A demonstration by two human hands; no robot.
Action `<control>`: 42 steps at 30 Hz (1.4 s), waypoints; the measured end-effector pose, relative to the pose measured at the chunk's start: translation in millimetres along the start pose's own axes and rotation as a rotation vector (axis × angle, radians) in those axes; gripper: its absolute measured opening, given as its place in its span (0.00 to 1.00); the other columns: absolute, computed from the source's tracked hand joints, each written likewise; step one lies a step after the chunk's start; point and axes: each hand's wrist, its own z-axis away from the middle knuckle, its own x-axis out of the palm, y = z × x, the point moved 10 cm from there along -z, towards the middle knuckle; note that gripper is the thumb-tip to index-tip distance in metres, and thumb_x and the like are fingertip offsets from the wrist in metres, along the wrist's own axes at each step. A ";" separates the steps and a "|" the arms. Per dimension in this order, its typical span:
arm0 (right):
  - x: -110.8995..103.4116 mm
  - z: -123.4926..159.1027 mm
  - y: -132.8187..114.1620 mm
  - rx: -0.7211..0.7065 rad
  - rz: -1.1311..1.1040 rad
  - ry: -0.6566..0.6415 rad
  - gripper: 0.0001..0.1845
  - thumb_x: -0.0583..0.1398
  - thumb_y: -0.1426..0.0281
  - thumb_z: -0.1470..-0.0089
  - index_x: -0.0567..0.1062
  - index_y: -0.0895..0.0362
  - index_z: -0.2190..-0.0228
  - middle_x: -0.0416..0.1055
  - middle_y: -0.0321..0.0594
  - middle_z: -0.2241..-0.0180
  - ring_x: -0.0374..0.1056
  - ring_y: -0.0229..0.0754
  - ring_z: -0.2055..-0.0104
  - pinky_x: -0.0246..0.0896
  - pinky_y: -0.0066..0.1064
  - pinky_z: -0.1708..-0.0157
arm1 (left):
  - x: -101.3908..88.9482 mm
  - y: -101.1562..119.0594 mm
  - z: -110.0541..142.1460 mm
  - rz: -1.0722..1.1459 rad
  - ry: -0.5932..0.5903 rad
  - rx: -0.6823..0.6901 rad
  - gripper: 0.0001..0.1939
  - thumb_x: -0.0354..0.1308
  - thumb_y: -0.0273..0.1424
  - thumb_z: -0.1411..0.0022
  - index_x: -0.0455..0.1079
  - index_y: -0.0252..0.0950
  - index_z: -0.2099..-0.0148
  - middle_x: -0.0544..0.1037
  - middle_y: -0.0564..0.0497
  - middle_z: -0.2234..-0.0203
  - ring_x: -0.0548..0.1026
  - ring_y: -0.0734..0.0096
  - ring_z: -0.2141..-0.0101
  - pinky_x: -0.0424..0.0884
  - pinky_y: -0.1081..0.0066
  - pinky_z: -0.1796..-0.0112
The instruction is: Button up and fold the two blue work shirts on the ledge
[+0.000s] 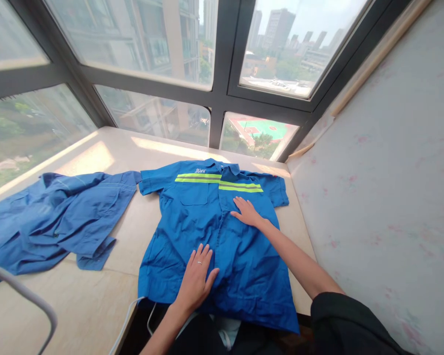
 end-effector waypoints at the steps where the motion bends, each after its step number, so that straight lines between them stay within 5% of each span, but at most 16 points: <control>1: 3.0 4.4 2.1 0.009 0.027 -0.019 0.39 0.47 0.49 0.37 0.51 0.56 0.32 0.42 0.47 0.30 0.38 0.52 0.28 0.35 0.54 0.33 | -0.3 -1.3 5.7 -0.005 -0.007 0.011 0.29 0.48 0.40 0.30 0.53 0.35 0.31 0.63 0.42 0.36 0.57 0.56 0.35 0.60 0.51 0.38; 5: 1.2 8.1 12.2 0.041 0.107 0.012 0.39 0.42 0.47 0.36 0.50 0.54 0.32 0.38 0.44 0.29 0.34 0.49 0.28 0.31 0.53 0.32 | -2.4 -1.9 20.8 -0.048 -0.043 0.092 0.37 0.48 0.44 0.30 0.42 0.35 0.27 0.59 0.42 0.35 0.56 0.57 0.34 0.55 0.51 0.36; 12: -7.0 -1.5 16.7 0.104 0.156 0.039 0.37 0.42 0.50 0.35 0.53 0.57 0.33 0.41 0.49 0.30 0.37 0.53 0.28 0.33 0.57 0.34 | -7.1 0.9 30.5 -0.085 -0.132 0.196 0.44 0.49 0.53 0.34 0.39 0.34 0.27 0.52 0.39 0.32 0.50 0.52 0.33 0.51 0.50 0.36; 16: -15.9 16.4 -6.3 0.088 0.154 0.177 0.35 0.47 0.55 0.35 0.57 0.64 0.35 0.47 0.57 0.32 0.42 0.58 0.30 0.36 0.56 0.34 | -16.0 -4.9 43.8 -0.061 -0.126 0.200 0.42 0.52 0.52 0.35 0.47 0.35 0.28 0.53 0.36 0.33 0.53 0.50 0.34 0.59 0.50 0.39; 20: -1.9 57.7 -34.6 -0.018 0.141 0.235 0.35 0.47 0.55 0.34 0.56 0.62 0.34 0.46 0.53 0.32 0.42 0.55 0.29 0.38 0.53 0.34 | -24.9 -14.7 60.9 -0.030 -0.085 0.231 0.30 0.55 0.45 0.34 0.61 0.41 0.34 0.59 0.39 0.35 0.57 0.50 0.35 0.64 0.49 0.41; 26: 19.1 108.7 -9.6 0.095 0.137 0.261 0.34 0.46 0.55 0.34 0.59 0.63 0.36 0.48 0.54 0.32 0.44 0.54 0.30 0.41 0.52 0.34 | -33.6 -40.6 70.0 -0.045 -0.047 0.224 0.22 0.59 0.36 0.36 0.70 0.41 0.41 0.62 0.40 0.36 0.60 0.49 0.36 0.66 0.48 0.43; 31: 12.4 113.2 5.7 0.072 0.118 0.300 0.30 0.47 0.58 0.34 0.62 0.61 0.37 0.51 0.50 0.33 0.46 0.51 0.30 0.40 0.48 0.33 | -48.5 -58.9 78.3 -0.046 0.019 0.290 0.23 0.48 0.21 0.36 0.73 0.45 0.44 0.72 0.48 0.43 0.67 0.59 0.40 0.71 0.56 0.46; 35: 9.4 109.7 10.4 0.066 0.105 0.292 0.30 0.48 0.59 0.34 0.62 0.59 0.37 0.51 0.49 0.33 0.46 0.50 0.30 0.41 0.49 0.34 | -62.8 -72.3 90.7 -0.083 0.073 0.281 0.22 0.48 0.21 0.36 0.75 0.45 0.48 0.76 0.50 0.47 0.72 0.62 0.44 0.74 0.60 0.50; 42: 10.2 109.2 6.5 0.161 0.080 0.246 0.31 0.47 0.60 0.35 0.61 0.64 0.37 0.49 0.55 0.33 0.44 0.55 0.30 0.40 0.53 0.34 | -61.3 -66.1 100.9 -0.109 0.006 0.174 0.20 0.50 0.24 0.37 0.75 0.43 0.49 0.72 0.45 0.43 0.67 0.52 0.41 0.69 0.48 0.45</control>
